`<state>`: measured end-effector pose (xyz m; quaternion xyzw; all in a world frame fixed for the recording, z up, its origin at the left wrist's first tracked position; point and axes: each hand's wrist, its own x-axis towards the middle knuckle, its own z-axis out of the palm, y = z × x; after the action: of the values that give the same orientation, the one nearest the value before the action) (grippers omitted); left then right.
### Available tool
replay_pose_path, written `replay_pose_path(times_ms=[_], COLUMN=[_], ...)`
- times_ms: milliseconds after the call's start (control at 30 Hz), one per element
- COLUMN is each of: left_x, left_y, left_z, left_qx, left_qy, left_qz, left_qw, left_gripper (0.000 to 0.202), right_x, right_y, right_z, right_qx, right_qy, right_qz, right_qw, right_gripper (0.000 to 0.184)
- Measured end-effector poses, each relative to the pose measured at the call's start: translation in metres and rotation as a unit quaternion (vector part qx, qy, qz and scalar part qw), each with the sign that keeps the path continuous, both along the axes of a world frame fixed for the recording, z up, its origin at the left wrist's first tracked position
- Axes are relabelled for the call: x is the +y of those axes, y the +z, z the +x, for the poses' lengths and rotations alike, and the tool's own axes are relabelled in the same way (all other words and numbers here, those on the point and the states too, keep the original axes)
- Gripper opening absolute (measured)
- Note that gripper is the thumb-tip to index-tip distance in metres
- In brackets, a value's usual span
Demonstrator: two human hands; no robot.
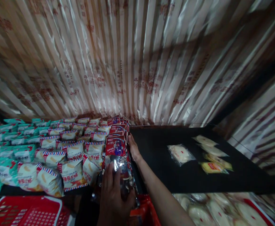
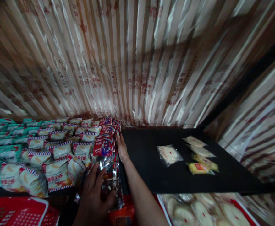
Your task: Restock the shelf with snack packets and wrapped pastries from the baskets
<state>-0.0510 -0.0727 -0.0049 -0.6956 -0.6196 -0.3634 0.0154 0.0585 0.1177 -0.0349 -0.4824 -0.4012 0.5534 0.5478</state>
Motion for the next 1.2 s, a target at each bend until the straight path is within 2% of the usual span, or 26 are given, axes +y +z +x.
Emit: replay_pose_path(times_ms=[133, 233, 400, 567, 667, 800, 967, 1200], left_x=[0.003, 0.007, 0.016, 0.025, 0.026, 0.025, 0.026, 0.026], left_y=[-0.001, -0.004, -0.006, -0.013, -0.017, -0.013, -0.009, -0.008], left_z=[0.001, 0.001, -0.003, -0.014, -0.017, -0.016, -0.017, -0.007], left_qx=[-0.038, -0.056, -0.077, -0.03, -0.013, -0.021, -0.035, -0.068], left_qy=[0.012, 0.003, -0.007, -0.032, -0.037, -0.024, -0.028, 0.004], left_qz=[-0.005, -0.007, -0.033, -0.017, -0.021, -0.012, -0.03, -0.022], left_qw=[0.999, 0.998, 0.996, 0.999, 0.999, 0.999, 0.999, 0.997], left_gripper=[0.051, 0.058, 0.066, 0.068, 0.071, 0.068, 0.064, 0.057], right_x=[0.006, 0.006, 0.006, 0.006, 0.007, 0.008, 0.01, 0.015], right_y=[0.008, 0.013, 0.011, 0.014, 0.015, 0.017, 0.022, 0.01], right_z=[-0.004, -0.007, -0.009, -0.01, -0.008, -0.007, -0.006, -0.005], right_qx=[0.023, 0.017, -0.004, 0.031, 0.022, 0.01, 0.023, 0.01], right_qy=[0.04, 0.068, 0.007, 0.041, 0.031, 0.006, 0.043, 0.022], right_qz=[-0.02, 0.0, -0.027, -0.02, 0.002, 0.001, -0.003, 0.001], right_qw=[0.999, 0.998, 1.0, 0.998, 0.999, 1.0, 0.999, 1.0], right_gripper=[0.078, 0.074, 0.082, 0.079, 0.077, 0.076, 0.073, 0.074])
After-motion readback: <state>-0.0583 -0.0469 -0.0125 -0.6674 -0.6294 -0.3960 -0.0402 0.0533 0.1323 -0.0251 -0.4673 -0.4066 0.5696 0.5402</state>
